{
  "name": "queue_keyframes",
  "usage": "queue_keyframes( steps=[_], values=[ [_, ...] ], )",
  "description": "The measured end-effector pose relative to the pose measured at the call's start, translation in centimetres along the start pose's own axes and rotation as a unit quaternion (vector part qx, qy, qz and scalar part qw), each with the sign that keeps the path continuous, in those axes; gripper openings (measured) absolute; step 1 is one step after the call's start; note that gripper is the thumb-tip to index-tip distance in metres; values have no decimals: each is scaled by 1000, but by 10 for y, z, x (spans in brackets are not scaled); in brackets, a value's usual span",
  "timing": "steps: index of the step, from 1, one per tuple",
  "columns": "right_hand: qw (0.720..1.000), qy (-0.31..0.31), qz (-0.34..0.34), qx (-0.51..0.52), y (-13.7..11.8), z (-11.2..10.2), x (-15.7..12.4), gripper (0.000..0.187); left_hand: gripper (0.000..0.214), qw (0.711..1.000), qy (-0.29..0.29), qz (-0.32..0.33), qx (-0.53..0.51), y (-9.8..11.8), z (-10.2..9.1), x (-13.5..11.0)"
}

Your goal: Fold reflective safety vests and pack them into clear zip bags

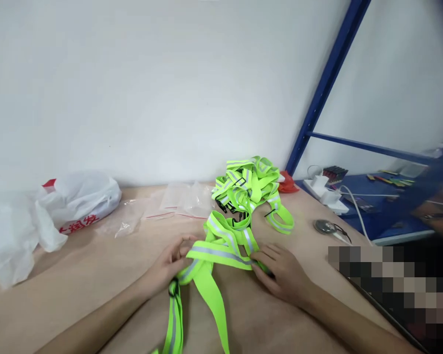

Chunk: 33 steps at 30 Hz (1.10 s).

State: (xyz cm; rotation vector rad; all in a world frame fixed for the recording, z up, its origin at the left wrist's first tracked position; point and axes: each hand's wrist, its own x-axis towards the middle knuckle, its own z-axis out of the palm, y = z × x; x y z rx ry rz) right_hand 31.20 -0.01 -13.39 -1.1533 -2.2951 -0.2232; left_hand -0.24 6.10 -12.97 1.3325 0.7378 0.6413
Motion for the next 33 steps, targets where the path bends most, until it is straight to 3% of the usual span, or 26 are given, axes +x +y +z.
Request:
queue_keyframes(
  steps=[3,6,10,12,16,20,25,30,33],
  values=[
    [998,3,-67,-11,-27,-9,-5,19,57,998,-11,-33,43,19,-15,7],
    [991,-26,-133,9,-52,-18,-7,27,51,991,-19,-26,130,45,-27,3],
    [985,17,-173,24,-52,-27,-3,25,48,973,30,-39,227,58,-31,-18],
    [988,52,-146,2,-35,-29,1,22,44,960,52,-43,273,54,-31,-26],
    [996,32,-77,-34,6,-19,4,22,28,911,81,-26,404,39,-36,-27],
    [998,12,-62,-22,18,-14,-14,30,16,860,127,8,494,23,-37,-30],
    [999,-17,-34,-29,5,-20,-21,35,20,867,122,36,482,14,-32,-37],
    [995,-61,-55,-62,17,-22,-7,35,26,864,115,37,488,23,-36,-21],
    [991,-102,39,-78,22,-30,-11,42,38,870,101,38,481,34,-32,-25]
  ],
)
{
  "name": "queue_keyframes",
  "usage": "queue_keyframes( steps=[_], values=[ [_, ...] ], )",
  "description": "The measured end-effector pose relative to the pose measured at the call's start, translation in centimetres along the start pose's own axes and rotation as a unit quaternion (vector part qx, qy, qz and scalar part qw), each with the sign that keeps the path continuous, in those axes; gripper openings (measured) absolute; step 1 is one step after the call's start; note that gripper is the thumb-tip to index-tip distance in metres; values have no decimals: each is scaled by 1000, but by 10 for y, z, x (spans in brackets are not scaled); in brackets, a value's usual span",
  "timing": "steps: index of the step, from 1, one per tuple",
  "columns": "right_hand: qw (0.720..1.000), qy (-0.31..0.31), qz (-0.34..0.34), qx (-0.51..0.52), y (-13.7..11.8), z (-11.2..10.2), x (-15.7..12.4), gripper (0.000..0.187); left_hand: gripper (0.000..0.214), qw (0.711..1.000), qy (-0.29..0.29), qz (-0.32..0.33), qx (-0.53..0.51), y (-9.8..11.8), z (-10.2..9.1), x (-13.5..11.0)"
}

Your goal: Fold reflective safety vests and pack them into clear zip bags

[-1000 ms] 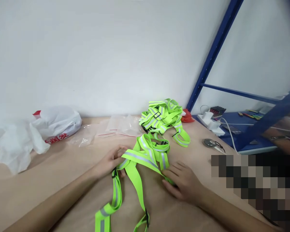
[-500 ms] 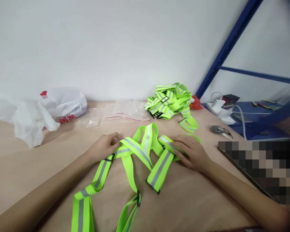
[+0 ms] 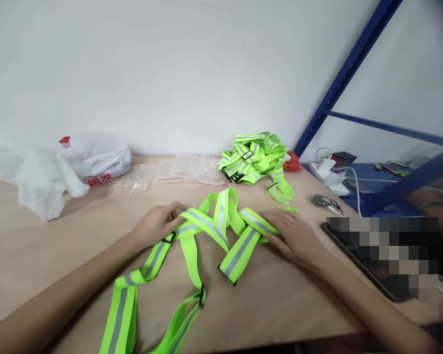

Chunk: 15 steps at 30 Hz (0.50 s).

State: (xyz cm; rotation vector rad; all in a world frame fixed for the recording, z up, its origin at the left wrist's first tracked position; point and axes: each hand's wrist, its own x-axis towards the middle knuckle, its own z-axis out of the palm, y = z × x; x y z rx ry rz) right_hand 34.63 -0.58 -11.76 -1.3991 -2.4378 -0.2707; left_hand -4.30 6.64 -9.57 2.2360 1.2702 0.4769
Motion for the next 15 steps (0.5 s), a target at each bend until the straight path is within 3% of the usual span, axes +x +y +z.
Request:
queue_keyframes(
  steps=[5,10,15],
  values=[
    [983,-56,170,48,-12,-26,-30,47,59,999,-26,-17,16,22,-11,-30],
    [965,-77,221,116,-34,-45,-47,47,58,992,-38,-60,108,44,-12,-64],
    [970,-42,224,80,-33,-32,-45,43,62,982,7,-102,161,55,-2,-86]
  ],
)
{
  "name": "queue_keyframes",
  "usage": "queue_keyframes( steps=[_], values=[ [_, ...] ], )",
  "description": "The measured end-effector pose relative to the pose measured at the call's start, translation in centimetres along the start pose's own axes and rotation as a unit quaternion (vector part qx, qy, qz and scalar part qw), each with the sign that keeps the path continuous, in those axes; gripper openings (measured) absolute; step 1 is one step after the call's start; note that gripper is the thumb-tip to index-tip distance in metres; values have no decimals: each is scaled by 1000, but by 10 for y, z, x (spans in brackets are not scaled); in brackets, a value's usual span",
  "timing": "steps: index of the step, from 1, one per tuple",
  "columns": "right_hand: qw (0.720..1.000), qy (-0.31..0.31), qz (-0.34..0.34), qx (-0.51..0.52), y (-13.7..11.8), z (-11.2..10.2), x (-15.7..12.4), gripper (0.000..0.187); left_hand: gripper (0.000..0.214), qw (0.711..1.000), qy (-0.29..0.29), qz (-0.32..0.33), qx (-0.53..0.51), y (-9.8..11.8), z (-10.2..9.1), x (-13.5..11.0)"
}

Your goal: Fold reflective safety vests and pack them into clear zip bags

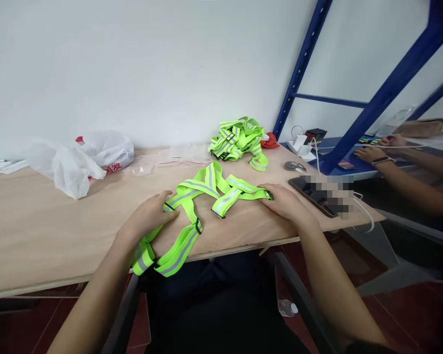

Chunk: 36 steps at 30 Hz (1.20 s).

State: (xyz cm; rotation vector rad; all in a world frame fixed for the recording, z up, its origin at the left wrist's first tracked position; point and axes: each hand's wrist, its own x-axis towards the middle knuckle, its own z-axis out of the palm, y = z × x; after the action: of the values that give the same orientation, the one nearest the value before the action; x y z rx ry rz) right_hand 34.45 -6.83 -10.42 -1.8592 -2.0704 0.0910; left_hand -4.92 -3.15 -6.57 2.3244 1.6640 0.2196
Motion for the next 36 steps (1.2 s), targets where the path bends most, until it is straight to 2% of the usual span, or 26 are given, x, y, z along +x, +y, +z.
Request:
queue_keyframes(
  steps=[5,8,11,15,17,20,23,26,29,31,33,34,36],
  values=[
    [999,37,8,-27,14,16,14,34,60,999,12,-32,19,4,6,-7],
    [998,39,-2,-52,19,19,17,32,56,1000,11,-22,15,3,7,-14],
    [997,28,-41,-56,21,17,14,42,45,1000,16,-16,14,-2,8,-21],
    [996,48,-75,5,22,12,3,64,39,997,22,-59,37,-11,6,-19],
    [995,74,-63,34,21,10,-2,65,41,996,17,-74,50,-14,3,-13],
    [993,98,-13,70,19,4,-4,51,46,996,32,-78,42,-16,-1,-7],
    [991,81,18,108,18,-6,-1,30,49,993,59,-98,8,-19,-4,-8],
    [986,79,20,145,20,-17,1,21,52,986,103,-131,-27,-27,-10,-15],
    [982,109,24,153,25,-27,1,19,46,967,200,-153,-47,-41,-20,-24],
    [979,138,31,146,28,-34,-3,18,41,943,277,-175,-56,-55,-28,-30],
    [975,172,49,136,32,-43,-8,18,35,921,323,-211,-55,-71,-36,-37],
    [972,186,61,128,33,-47,-11,18,33,915,328,-231,-53,-80,-39,-41],
    [973,189,79,108,35,-53,-15,18,32,917,302,-252,-64,-95,-43,-46]
  ],
)
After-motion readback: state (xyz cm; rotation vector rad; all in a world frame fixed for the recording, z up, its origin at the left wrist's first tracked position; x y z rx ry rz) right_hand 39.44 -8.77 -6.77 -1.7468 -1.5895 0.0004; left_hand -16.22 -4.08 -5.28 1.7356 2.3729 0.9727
